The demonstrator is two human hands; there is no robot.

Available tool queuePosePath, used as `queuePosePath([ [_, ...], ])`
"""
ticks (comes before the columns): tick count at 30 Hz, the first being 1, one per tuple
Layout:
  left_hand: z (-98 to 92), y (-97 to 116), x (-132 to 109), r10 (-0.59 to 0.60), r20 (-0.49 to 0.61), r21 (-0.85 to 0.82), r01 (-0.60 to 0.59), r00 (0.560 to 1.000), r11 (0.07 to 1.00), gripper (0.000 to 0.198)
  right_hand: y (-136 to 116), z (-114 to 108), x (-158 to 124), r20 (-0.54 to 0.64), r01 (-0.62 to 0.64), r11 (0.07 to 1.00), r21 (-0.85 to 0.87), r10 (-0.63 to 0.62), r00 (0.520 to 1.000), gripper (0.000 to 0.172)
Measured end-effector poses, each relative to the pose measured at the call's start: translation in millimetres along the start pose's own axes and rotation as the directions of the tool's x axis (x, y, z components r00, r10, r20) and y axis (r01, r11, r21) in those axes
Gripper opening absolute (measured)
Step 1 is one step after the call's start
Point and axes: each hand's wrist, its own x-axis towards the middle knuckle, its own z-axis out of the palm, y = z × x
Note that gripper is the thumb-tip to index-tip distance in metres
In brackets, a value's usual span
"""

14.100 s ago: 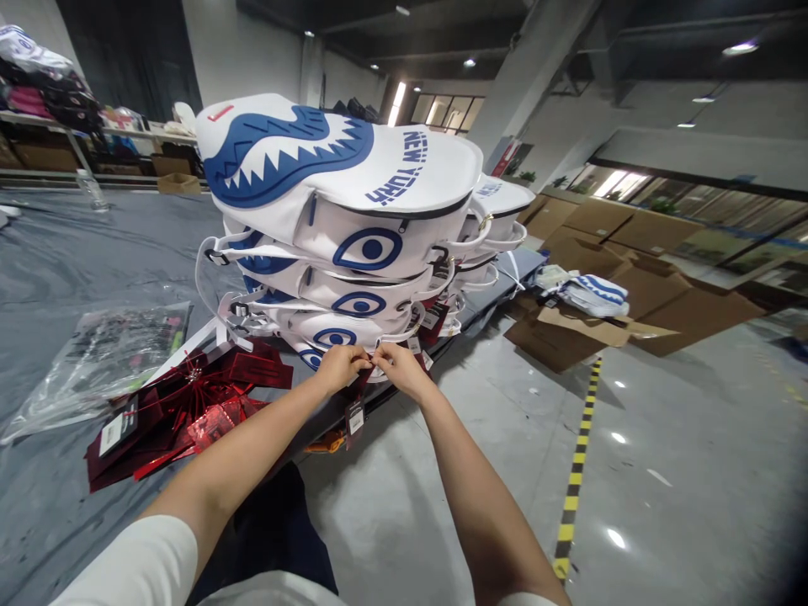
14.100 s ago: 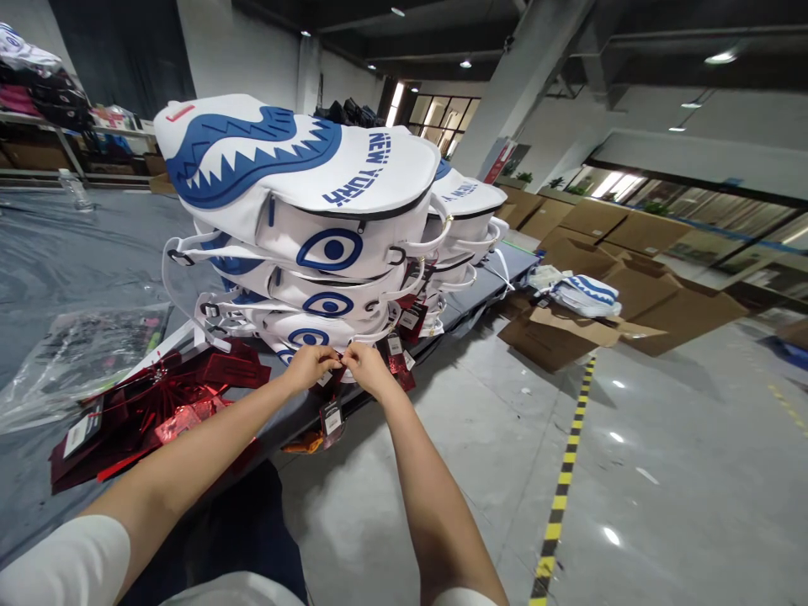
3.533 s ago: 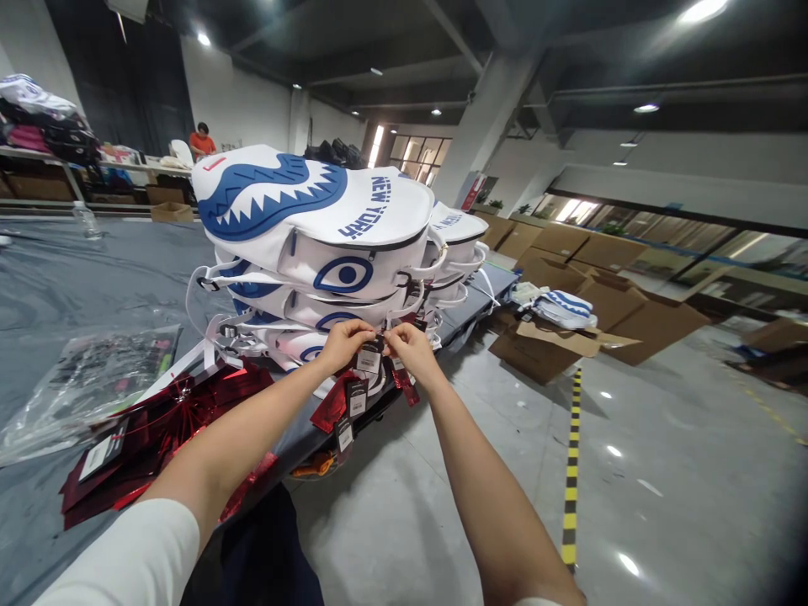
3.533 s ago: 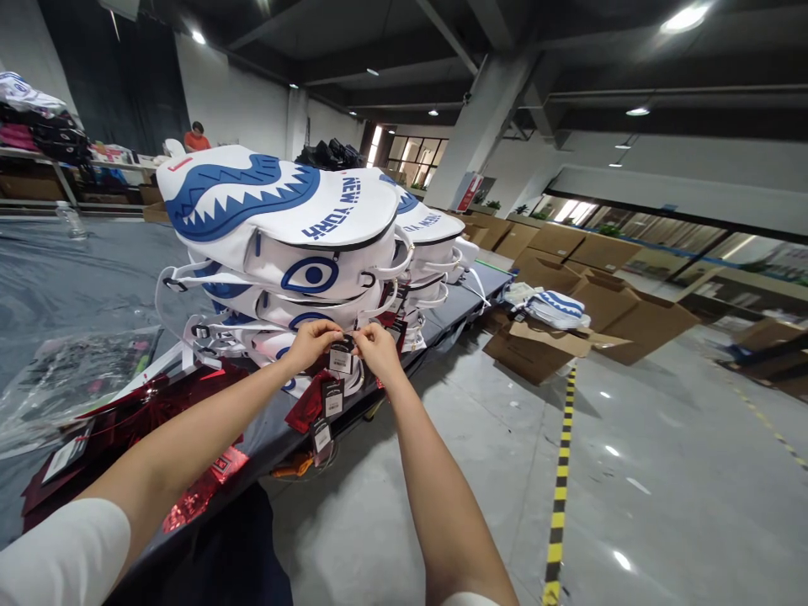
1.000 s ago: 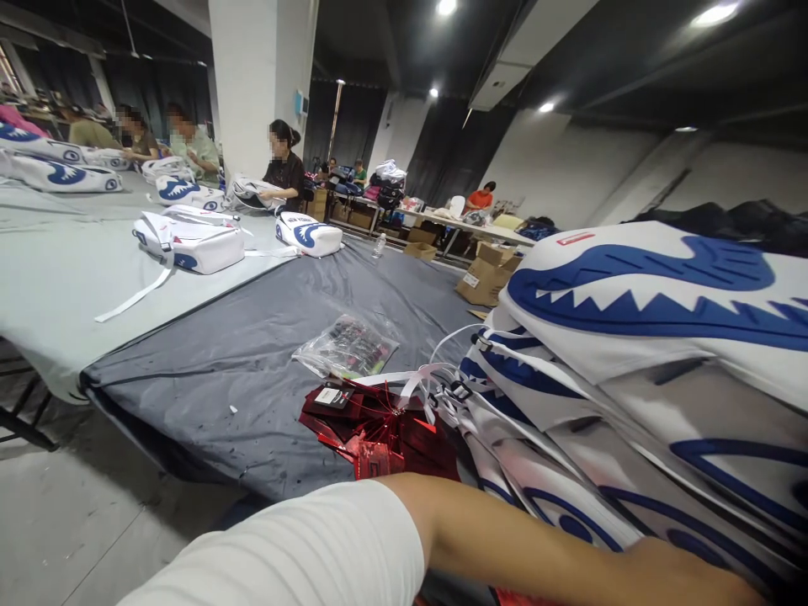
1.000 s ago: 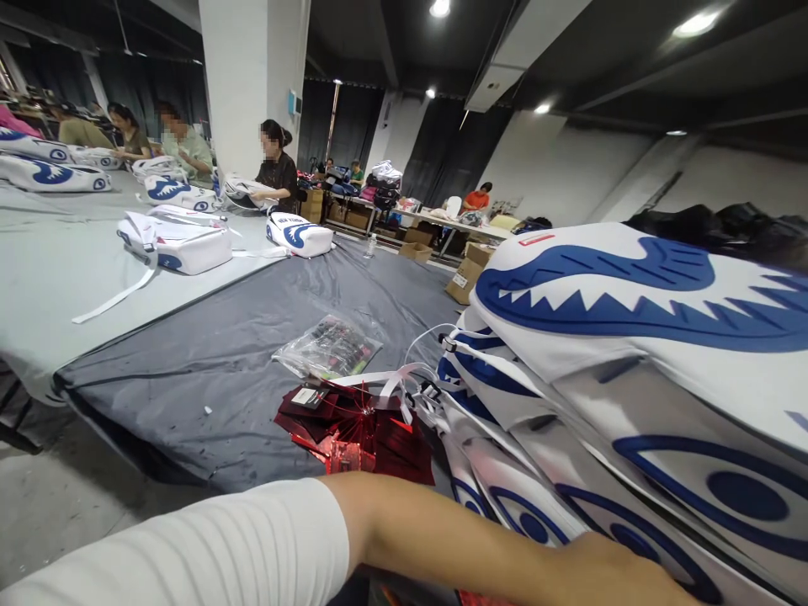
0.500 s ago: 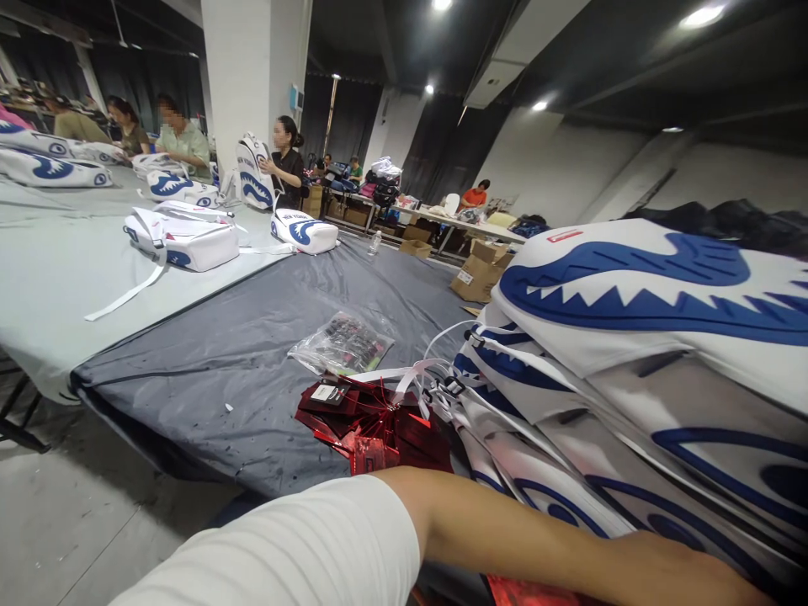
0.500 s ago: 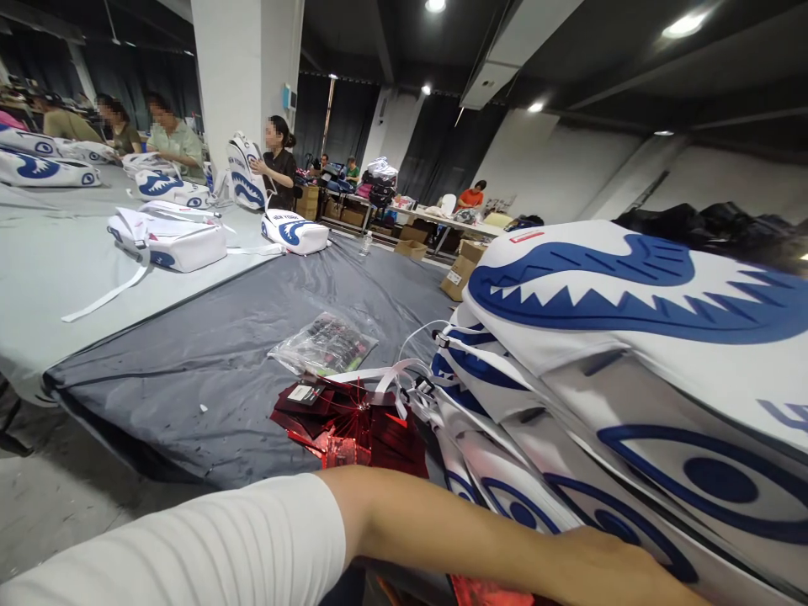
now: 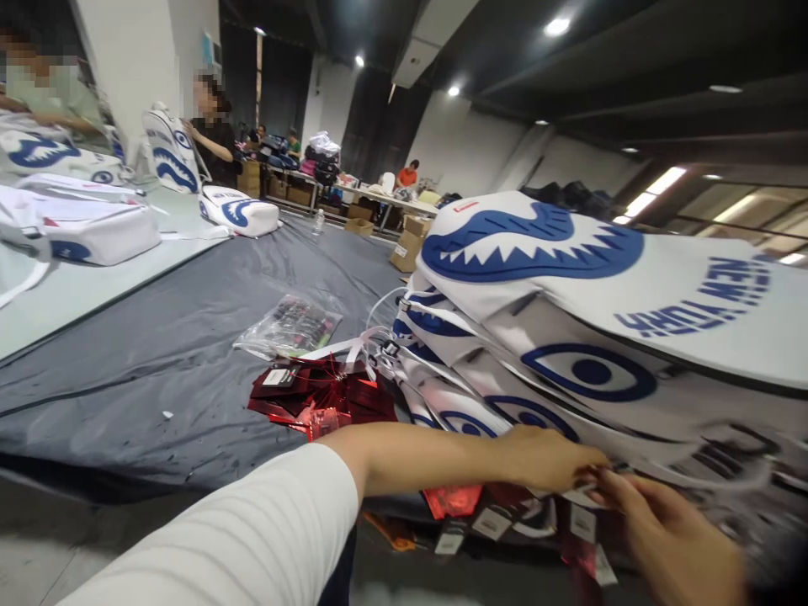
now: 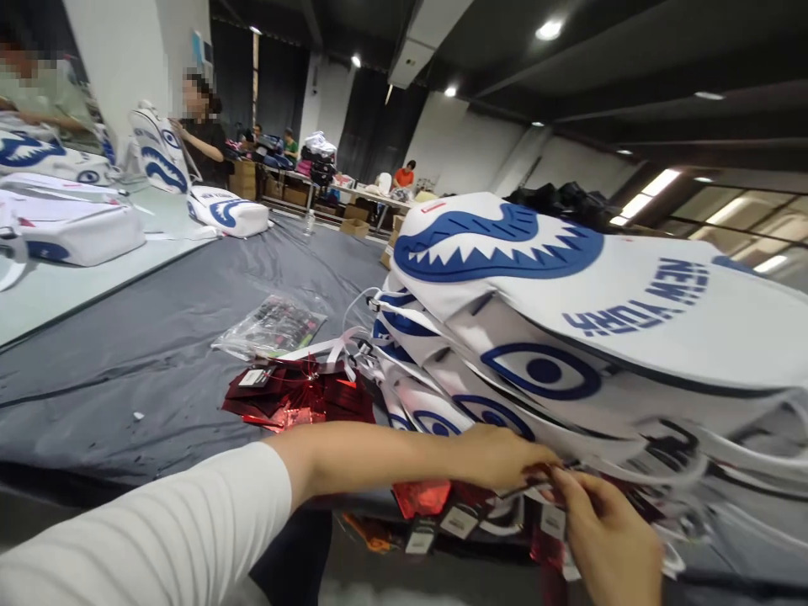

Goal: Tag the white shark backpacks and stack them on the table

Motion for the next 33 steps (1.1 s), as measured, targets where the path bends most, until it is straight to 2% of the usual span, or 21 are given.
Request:
queuePosePath([
  [3, -1.4, 1.8, -6.3, -0.01, -0.043, -0.003, 0.01, 0.999, 1.0, 0.027, 1.8, 0.0, -2.6, 0.087, -0.11, 0.989, 0.096, 0.102, 0.991, 0.026],
  [5, -2.2, 3.4, -10.1, -0.03, -0.087, -0.031, 0.027, 0.996, 0.999, 0.026, 3.1, 1.8, -3.9, 0.092, -0.143, 0.98, 0.138, 0.131, 0.987, 0.031],
  [7, -3.0, 4.9, -13.3, -0.024, -0.054, -0.042, 0.022, 0.998, 0.999, 0.027, 4.1, 3.4, -5.0, 0.091, -0.16, 0.976, 0.151, 0.147, 0.985, 0.035],
  [9, -3.7, 6.2, -15.7, -0.016, -0.04, -0.024, 0.015, 0.999, 1.0, 0.028, 3.9, 4.1, -6.1, 0.097, -0.145, 0.979, 0.141, 0.132, 0.986, 0.037],
  [13, -4.7, 7.3, -18.5, -0.003, -0.104, -0.03, 0.0, 0.995, 1.0, 0.03, 0.3, 3.4, -9.5, 0.066, -0.102, 0.986, 0.128, 0.094, 0.993, 0.034],
  [16, -5.0, 7.2, -20.4, 0.02, -0.057, -0.027, -0.022, 0.998, 0.999, 0.029, -2.1, 2.9, -11.5, 0.071, -0.121, 0.983, 0.135, 0.113, 0.991, 0.034],
  [20, -2.4, 5.3, -20.7, 0.021, -0.15, -0.029, -0.026, 0.988, 0.999, 0.025, -2.4, 3.3, -12.8, 0.076, -0.122, 0.986, 0.113, 0.114, 0.991, 0.035],
  [24, 2.6, 3.0, -17.4, 0.058, -0.127, -0.035, -0.063, 0.99, 0.997, 0.024, -3.3, 3.4, -13.4, 0.059, -0.129, 0.984, 0.121, 0.123, 0.991, 0.039],
  [28, 4.4, 4.3, -20.4, 0.036, -0.195, -0.066, -0.05, 0.98, 0.997, 0.024, -6.1, 5.3, -14.8, 0.011, -0.117, 0.988, 0.103, 0.116, 0.993, 0.042],
  [33, 0.3, 0.9, -34.9, 0.049, -0.245, -0.142, -0.086, 0.968, 0.986, 0.041, -4.3, 12.9, -18.7, 0.017, -0.189, 0.963, 0.193, 0.189, 0.982, 0.044],
])
